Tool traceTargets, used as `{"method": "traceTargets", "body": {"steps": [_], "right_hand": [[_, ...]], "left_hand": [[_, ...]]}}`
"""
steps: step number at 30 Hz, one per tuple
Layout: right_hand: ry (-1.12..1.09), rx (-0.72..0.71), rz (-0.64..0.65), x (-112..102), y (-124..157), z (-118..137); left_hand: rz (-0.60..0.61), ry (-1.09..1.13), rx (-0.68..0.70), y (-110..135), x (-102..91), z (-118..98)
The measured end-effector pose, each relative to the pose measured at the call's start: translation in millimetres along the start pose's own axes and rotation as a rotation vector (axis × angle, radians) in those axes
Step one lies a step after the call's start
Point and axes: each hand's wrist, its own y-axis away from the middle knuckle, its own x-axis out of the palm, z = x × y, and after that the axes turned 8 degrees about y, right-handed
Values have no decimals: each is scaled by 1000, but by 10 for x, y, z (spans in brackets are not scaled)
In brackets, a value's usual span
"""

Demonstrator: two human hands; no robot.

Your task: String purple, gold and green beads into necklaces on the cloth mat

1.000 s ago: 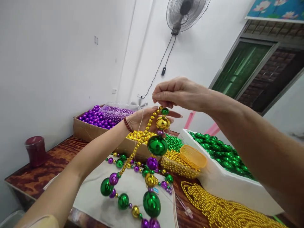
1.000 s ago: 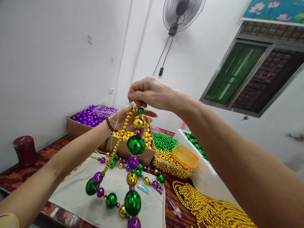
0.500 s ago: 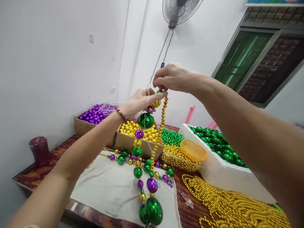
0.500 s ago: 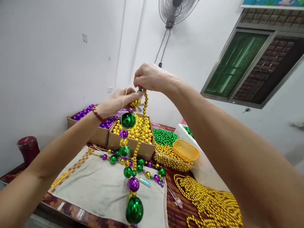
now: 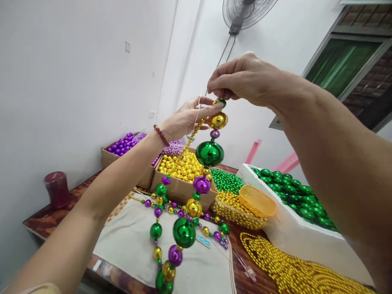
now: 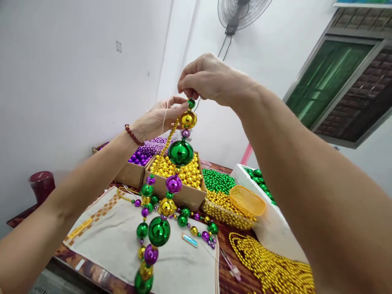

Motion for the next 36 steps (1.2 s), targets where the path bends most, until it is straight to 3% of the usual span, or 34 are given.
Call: {"method": "traceTargets", "body": {"steps": [3,8,12,18,26,31,36], "right_hand": [[8,37,3,34,-24,-22],[7,71,14,86,-16,-38],[-48,69,31,150,20,-82],[-227,8,80,341,103,-277],[-360,45,140,557,348,-599],[-453,119,174,855,633,-815],[-605,244,189,1335,961,-1046]], "left_hand": [[34,-5,-58,25,15,9],[-92,-112,77,71,-24,22],[-122,-67,110,29,-73,103],[-47,78,34,13,-51,323],[-42,81,-124,261,70,582],[-51,67,-170,450,119,840],[-144,58,-350,731,159,1172]]}}
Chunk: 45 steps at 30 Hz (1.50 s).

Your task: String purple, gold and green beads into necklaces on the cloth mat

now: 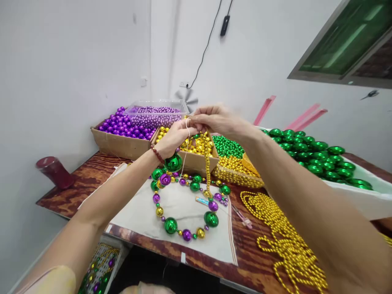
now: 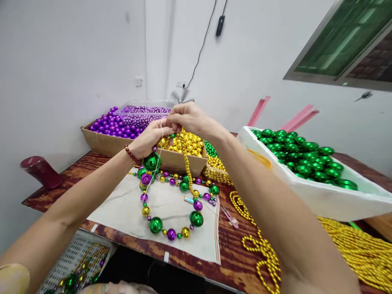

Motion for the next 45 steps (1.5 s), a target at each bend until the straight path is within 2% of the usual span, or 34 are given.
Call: {"method": "traceTargets", "body": {"steps": [5,9,12,15,18,21,25,28,32,34,36,40,42,45], "right_hand": [[-240,111,-95,457,183,-510],[-540,201,-271,868,409,-886],[-668,254,-337,1122,640,-1109],[-677,259,-306,1361,896,-1266],[-486,197,-281,1619,1102,-1403],[-89,34,-316,1854,1186,-1559],[423,-152,-463,2029,1163,-1745],[614,-242,-526,2072,1183,-1814],[729,-312,-472,2129,1303,-1874],[763,-309,-428,2185,1366,-1916],[777,-302,-382,2258,1420,-1965],[730,-255,-260,2397,1521,-2049],[678,-167,-173,2440,1578,-2069],[557,51,-7,2474,1661,-2041]], "left_hand": [[-185,50,-178,240,-160,496],[-308,69,-306,475,-372,830],[-429,108,-375,620,-510,962],[-489,125,-410,706,-598,1006],[-438,70,-378,745,-633,1021],[-354,1,-371,775,-621,1040],[-276,71,-514,857,-591,1060],[-250,190,-661,961,-613,1070],[-248,269,-814,1129,-672,1123],[-254,246,-828,1212,-679,1182],[-295,171,-756,1286,-668,1261],[-466,13,-574,1398,-654,1436],[-513,-15,-546,1437,-671,1502],[-567,-30,-501,1477,-714,1557]]}}
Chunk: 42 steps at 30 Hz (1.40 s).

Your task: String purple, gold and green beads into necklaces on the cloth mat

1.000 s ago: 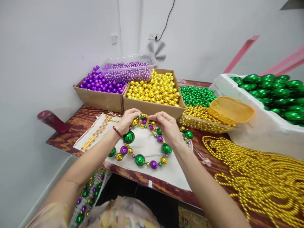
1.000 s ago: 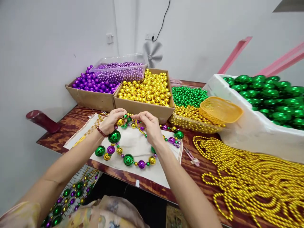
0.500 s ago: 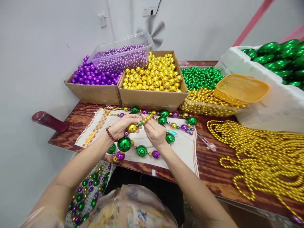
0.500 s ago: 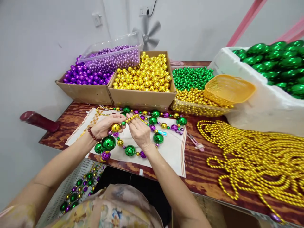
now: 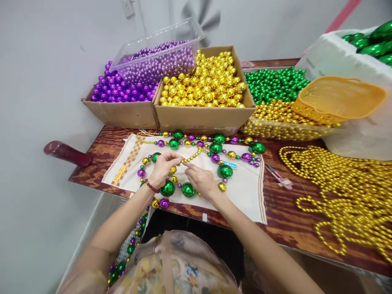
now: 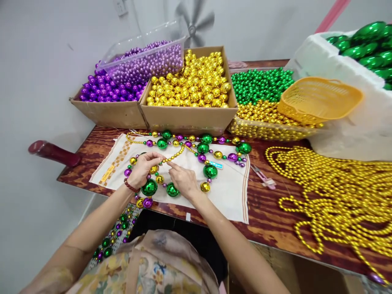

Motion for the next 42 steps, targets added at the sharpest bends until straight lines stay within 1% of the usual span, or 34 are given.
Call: {"method": "traceTargets", "body": {"steps": [2,3,5,8,9,11,13,15,16,17,18,19,20,22,23,25,28,29,30,31,33,34,36,37,39,41,42], "right_hand": [[-166,141,83,-17,31,71],[-273,210,83,-28,32,121],[-479,328,22,-47,2,238],[-705,430,-75,-68,-73,376],[-793,448,-73,-87,-93,395],[-1026,478,2,-171,-123,388],[-1271,522,128,-330,-188,344],[-1460,550,228,-537,-348,295],[-1527,537,253,-640,-470,274],[-1587,503,241,-729,-613,255],[-1626,456,185,-797,-765,235],[-1623,407,133,-838,-913,212],[-1569,379,95,-851,-1041,184],[-1361,384,61,-793,-1195,112],[-1251,402,42,-733,-1213,67],[-1035,420,-55,-593,-1148,-35],[-665,389,-277,-462,-943,-182],[-543,358,-312,-457,-883,-213],[-462,312,-305,-466,-832,-228],[-425,255,-258,-483,-792,-228],[-431,141,-81,-513,-725,-185],[-458,113,22,-513,-692,-151],[-550,147,174,-465,-618,-73],[-629,194,211,-418,-580,-35],[-877,333,196,-297,-516,36],[-1093,471,115,-170,-485,103],[-1155,525,72,-114,-484,137]], "left_hand": [[-40,11,29,-8,-23,23],[-53,13,39,-10,-27,34],[-51,7,47,-13,-23,60],[-30,3,58,-17,-8,105],[-30,0,63,-21,-10,117],[-33,-14,66,-33,-30,138],[-26,-31,59,-45,-58,160],[5,-38,54,-49,-71,193],[26,-38,52,-46,-69,214],[45,-36,46,-40,-61,238],[57,-31,35,-32,-53,263],[59,-21,22,-23,-47,288],[52,-7,5,-14,-47,310],[23,40,-31,1,-74,347],[5,72,-46,5,-100,361],[-24,128,-71,11,-162,386],[-41,154,-75,22,-220,427],[-39,147,-67,27,-223,442],[-37,137,-53,33,-218,456],[-35,125,-31,38,-207,469],[-34,103,29,46,-184,488],[-38,96,63,49,-175,492],[-47,85,118,51,-169,491],[-46,77,131,52,-169,490],[-35,49,131,54,-171,490],[-15,17,119,58,-164,502],[-9,3,119,59,-157,512]]}}
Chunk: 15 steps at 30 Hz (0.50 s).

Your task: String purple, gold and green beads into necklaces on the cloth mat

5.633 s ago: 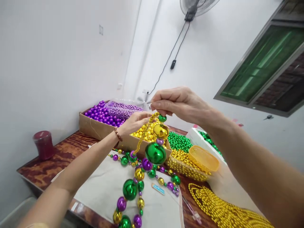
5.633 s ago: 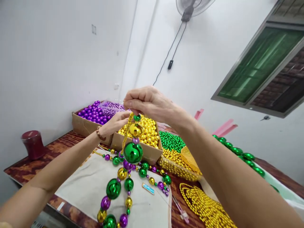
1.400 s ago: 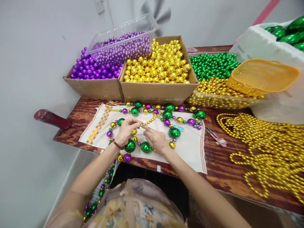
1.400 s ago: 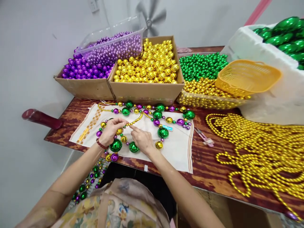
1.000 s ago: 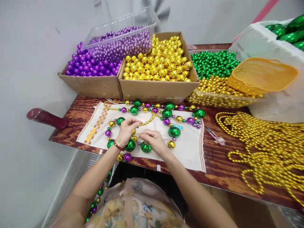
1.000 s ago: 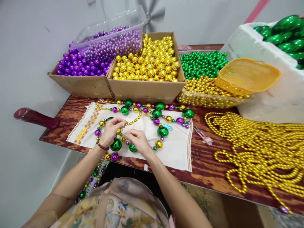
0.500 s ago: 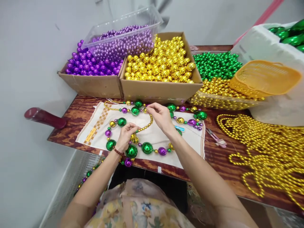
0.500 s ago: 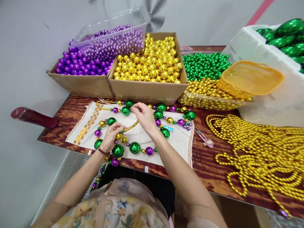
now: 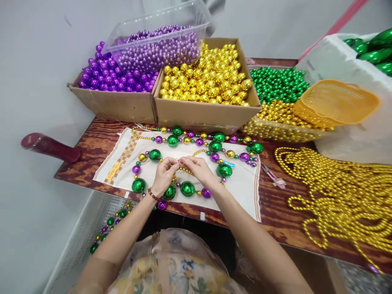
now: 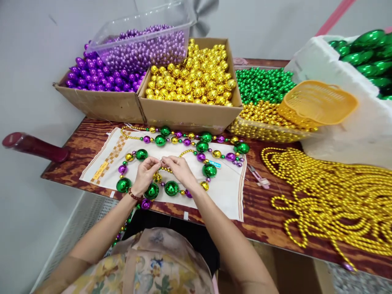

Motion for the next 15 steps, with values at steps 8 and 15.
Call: {"method": "traceTargets", "body": {"steps": [8,15], "right_hand": [[-159,28,-290,211,-27,-148],[-153,91,-353,244,41,-337]], "left_hand": [[-6,17,33,-9,2,50],[139,51,-28,-110,-91,-61]]}}
